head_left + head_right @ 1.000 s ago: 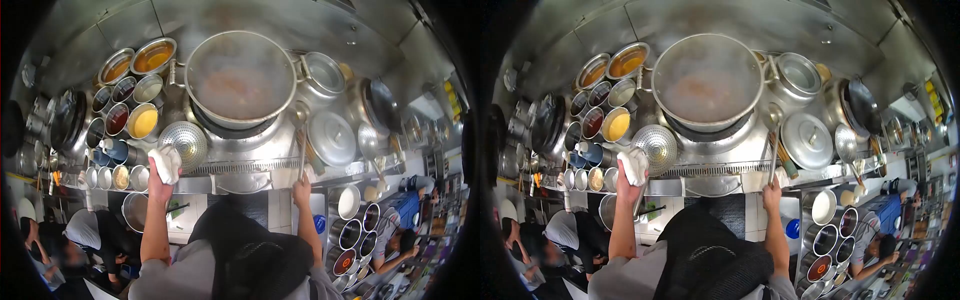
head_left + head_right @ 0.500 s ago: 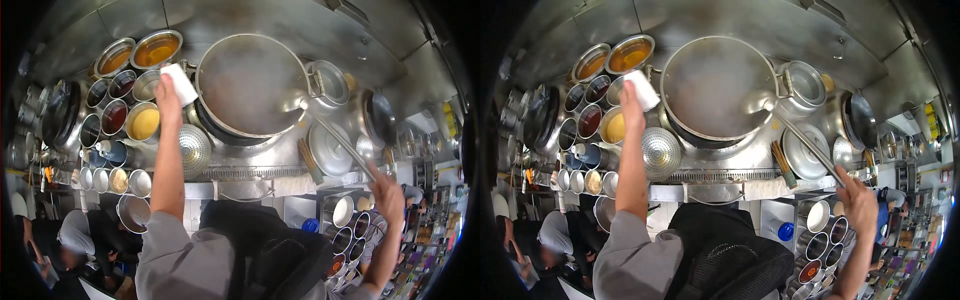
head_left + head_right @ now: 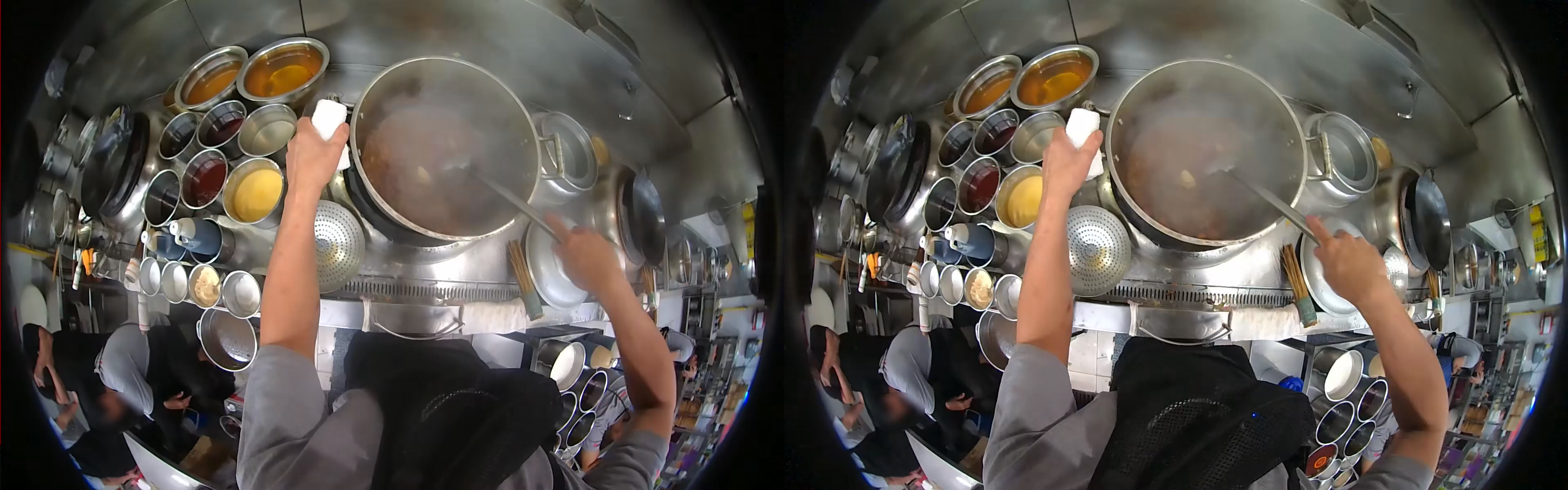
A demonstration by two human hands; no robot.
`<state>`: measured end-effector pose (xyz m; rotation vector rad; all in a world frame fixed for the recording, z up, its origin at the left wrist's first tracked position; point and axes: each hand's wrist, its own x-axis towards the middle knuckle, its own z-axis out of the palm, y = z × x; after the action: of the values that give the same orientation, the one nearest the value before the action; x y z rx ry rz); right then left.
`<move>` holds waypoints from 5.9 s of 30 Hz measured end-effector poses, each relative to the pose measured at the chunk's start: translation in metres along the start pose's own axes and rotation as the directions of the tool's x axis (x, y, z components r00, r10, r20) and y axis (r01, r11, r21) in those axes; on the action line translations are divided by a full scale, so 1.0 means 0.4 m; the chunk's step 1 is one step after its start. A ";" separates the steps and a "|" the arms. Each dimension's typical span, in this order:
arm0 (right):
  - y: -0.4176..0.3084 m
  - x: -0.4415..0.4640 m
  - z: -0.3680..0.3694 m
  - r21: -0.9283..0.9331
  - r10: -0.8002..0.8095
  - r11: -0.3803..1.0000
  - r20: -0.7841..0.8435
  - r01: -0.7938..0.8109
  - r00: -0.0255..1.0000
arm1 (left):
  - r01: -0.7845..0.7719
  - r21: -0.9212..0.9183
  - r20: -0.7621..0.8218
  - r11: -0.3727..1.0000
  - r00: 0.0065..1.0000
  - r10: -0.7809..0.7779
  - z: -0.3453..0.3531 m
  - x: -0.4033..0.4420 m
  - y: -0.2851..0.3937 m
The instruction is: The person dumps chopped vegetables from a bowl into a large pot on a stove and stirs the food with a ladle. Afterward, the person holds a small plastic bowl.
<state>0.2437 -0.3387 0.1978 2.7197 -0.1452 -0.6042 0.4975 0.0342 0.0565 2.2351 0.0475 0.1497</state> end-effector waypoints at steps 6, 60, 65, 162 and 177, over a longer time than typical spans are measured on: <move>-0.134 0.109 -0.043 0.537 -0.111 0.842 0.104 0.038 0.988 | -0.030 0.089 0.017 0.996 0.999 0.028 -0.013 -0.015 0.027; -0.031 -0.062 -0.038 0.314 -0.235 0.926 0.048 0.209 0.971 | -0.133 0.225 -0.032 0.965 0.989 0.144 -0.007 -0.006 0.020; 0.093 -0.222 -0.150 0.103 -0.161 0.980 -0.081 0.169 0.984 | -0.131 0.175 -0.100 0.976 0.984 0.150 -0.013 -0.042 0.012; -0.114 0.041 0.059 0.550 -0.591 -0.210 0.587 -0.809 0.553 | -0.047 -0.163 0.025 0.986 0.998 0.051 -0.089 -0.062 0.003; -0.165 -0.107 0.159 0.615 -0.429 -0.552 0.370 -0.563 0.824 | -0.104 0.425 -0.125 0.899 0.977 0.172 0.007 -0.037 0.093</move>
<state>0.1794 -0.2899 0.1370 3.4809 -2.6181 -2.2463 0.4823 0.0076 0.0826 2.6509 0.0066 0.4326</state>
